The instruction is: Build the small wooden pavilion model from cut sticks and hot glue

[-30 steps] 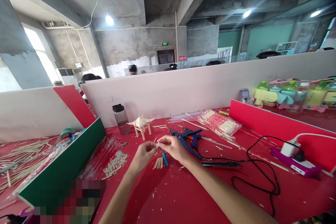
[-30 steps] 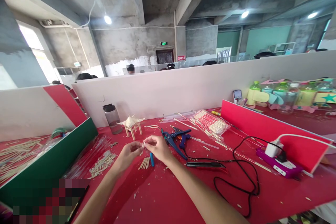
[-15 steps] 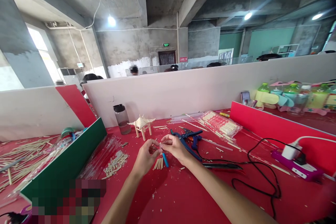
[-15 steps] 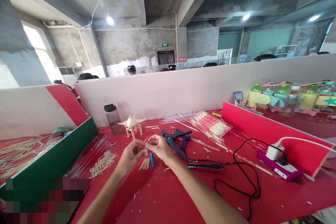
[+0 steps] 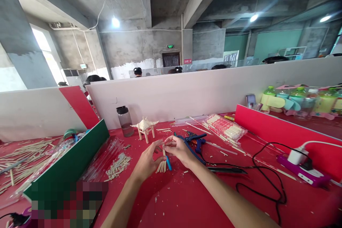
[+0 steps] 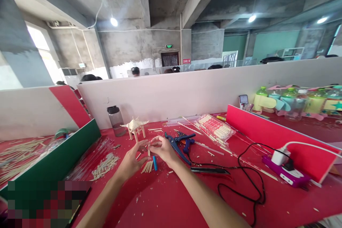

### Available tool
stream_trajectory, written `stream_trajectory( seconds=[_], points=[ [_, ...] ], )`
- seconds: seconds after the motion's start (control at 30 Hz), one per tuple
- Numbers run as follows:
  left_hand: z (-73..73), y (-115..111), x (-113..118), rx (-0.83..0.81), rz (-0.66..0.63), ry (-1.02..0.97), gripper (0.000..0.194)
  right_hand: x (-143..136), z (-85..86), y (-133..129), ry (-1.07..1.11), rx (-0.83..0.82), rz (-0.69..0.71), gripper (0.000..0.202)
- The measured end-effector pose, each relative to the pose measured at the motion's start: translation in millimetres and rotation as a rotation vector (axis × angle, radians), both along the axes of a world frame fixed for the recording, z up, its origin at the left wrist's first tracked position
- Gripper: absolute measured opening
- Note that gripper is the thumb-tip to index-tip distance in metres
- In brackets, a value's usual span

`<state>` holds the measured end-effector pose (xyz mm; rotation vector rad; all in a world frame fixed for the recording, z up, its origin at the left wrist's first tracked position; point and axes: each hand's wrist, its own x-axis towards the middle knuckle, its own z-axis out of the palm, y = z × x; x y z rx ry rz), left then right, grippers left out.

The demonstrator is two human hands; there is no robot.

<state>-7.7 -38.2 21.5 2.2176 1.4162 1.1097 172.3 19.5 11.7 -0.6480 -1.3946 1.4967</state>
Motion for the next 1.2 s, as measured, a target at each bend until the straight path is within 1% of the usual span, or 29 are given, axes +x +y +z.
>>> stream_trajectory(
  seconds=[0.13, 0.37, 0.47, 0.6, 0.73, 0.97, 1.2],
  points=[
    [-0.6, -1.1, -0.2, 0.009, 0.008, 0.008, 0.059, -0.1, 1.8, -2.3, 0.050, -0.046, 0.010, 0.049],
    [-1.9, -1.0, -1.3, 0.041, -0.015, 0.066, 0.060, 0.3, 8.6, -6.0, 0.058, -0.064, 0.010, 0.050],
    [-2.4, -1.1, -0.7, 0.078, -0.029, 0.072, 0.057, 0.0, 10.7, -7.5, 0.046, -0.051, 0.003, 0.050],
    [-1.6, -1.8, -0.1, 0.065, -0.006, 0.096, 0.051, 0.3, 12.8, -9.1, 0.040, -0.058, 0.009, 0.050],
    [0.2, -2.7, -0.4, 0.056, 0.024, 0.112, 0.049, 1.0, 12.1, -8.1, 0.037, -0.052, 0.023, 0.050],
    [-0.8, -2.4, -1.0, 0.071, 0.021, 0.104, 0.047, 1.1, 9.9, -6.2, 0.030, -0.056, 0.038, 0.048],
    [-1.6, -1.9, -1.5, 0.096, 0.026, 0.122, 0.043, 2.0, 6.9, -5.8, 0.013, -0.065, 0.083, 0.049]
  ],
)
